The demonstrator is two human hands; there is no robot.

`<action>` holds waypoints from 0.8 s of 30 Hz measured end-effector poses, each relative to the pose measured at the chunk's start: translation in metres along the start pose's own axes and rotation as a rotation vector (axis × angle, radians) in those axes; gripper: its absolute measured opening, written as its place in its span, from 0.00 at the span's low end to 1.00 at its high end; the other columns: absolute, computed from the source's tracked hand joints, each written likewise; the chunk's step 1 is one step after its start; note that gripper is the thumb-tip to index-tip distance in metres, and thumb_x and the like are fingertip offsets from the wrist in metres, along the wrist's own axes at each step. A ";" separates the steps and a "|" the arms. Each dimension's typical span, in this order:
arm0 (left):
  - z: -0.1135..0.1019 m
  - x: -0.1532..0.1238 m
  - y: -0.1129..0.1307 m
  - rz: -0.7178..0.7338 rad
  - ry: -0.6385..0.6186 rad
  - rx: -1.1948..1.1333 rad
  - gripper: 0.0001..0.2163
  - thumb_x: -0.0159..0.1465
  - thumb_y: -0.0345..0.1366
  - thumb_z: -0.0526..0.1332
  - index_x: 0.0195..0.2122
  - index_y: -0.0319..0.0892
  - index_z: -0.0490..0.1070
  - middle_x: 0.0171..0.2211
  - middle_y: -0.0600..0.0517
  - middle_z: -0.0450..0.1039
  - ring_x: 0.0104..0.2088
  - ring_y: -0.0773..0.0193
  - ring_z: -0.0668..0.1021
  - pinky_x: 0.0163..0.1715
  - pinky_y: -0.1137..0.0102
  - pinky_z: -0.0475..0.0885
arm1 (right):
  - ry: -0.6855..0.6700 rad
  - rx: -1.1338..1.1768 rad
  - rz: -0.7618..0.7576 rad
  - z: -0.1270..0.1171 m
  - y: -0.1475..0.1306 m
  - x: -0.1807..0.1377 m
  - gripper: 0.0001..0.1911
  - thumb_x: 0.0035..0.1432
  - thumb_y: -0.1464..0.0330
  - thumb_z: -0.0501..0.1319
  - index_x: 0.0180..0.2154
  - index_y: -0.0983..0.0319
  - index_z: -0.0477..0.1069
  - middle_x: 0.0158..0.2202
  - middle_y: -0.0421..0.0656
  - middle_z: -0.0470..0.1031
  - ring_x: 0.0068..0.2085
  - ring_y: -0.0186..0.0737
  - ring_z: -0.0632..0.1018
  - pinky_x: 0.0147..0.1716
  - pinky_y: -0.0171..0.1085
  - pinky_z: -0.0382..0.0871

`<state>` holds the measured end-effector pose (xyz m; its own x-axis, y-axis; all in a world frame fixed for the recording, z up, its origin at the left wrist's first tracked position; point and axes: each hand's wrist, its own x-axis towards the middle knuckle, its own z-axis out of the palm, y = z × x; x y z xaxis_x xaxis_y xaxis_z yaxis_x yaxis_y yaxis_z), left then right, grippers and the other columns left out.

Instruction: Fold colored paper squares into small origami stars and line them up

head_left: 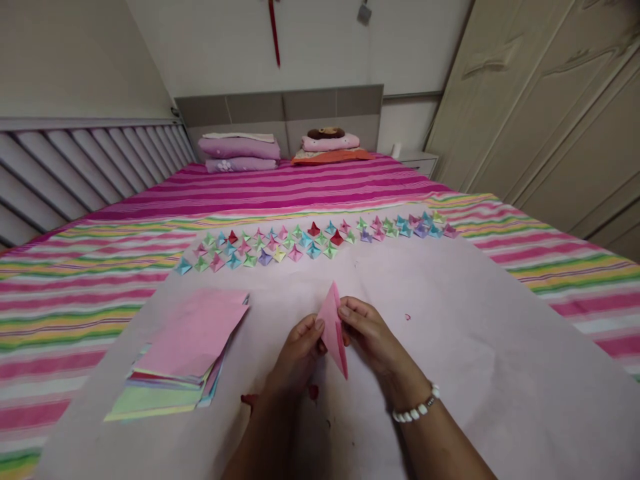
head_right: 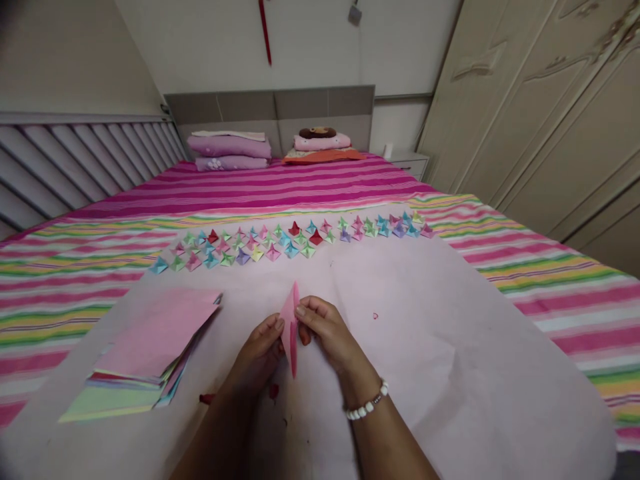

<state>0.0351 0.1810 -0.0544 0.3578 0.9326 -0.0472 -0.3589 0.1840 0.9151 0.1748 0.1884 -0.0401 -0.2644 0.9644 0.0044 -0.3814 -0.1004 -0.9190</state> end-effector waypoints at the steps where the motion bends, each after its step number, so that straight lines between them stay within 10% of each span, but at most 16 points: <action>1: 0.000 0.000 0.000 -0.002 -0.008 -0.006 0.13 0.60 0.46 0.58 0.28 0.42 0.71 0.21 0.53 0.68 0.21 0.70 0.68 0.24 0.74 0.64 | 0.002 0.001 0.001 0.000 0.000 0.000 0.15 0.52 0.57 0.64 0.26 0.62 0.67 0.16 0.36 0.64 0.19 0.31 0.63 0.21 0.32 0.54; 24: -0.007 0.003 -0.008 0.064 0.105 0.200 0.15 0.60 0.47 0.58 0.25 0.41 0.66 0.19 0.58 0.60 0.21 0.71 0.61 0.23 0.75 0.57 | 0.048 -0.035 -0.066 -0.001 -0.003 0.000 0.11 0.46 0.65 0.66 0.33 0.61 0.72 0.22 0.38 0.70 0.21 0.33 0.66 0.23 0.33 0.61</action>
<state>0.0323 0.1843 -0.0644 0.2441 0.9696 -0.0185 -0.1963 0.0681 0.9782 0.1770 0.1892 -0.0381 -0.1966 0.9794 0.0468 -0.3652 -0.0288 -0.9305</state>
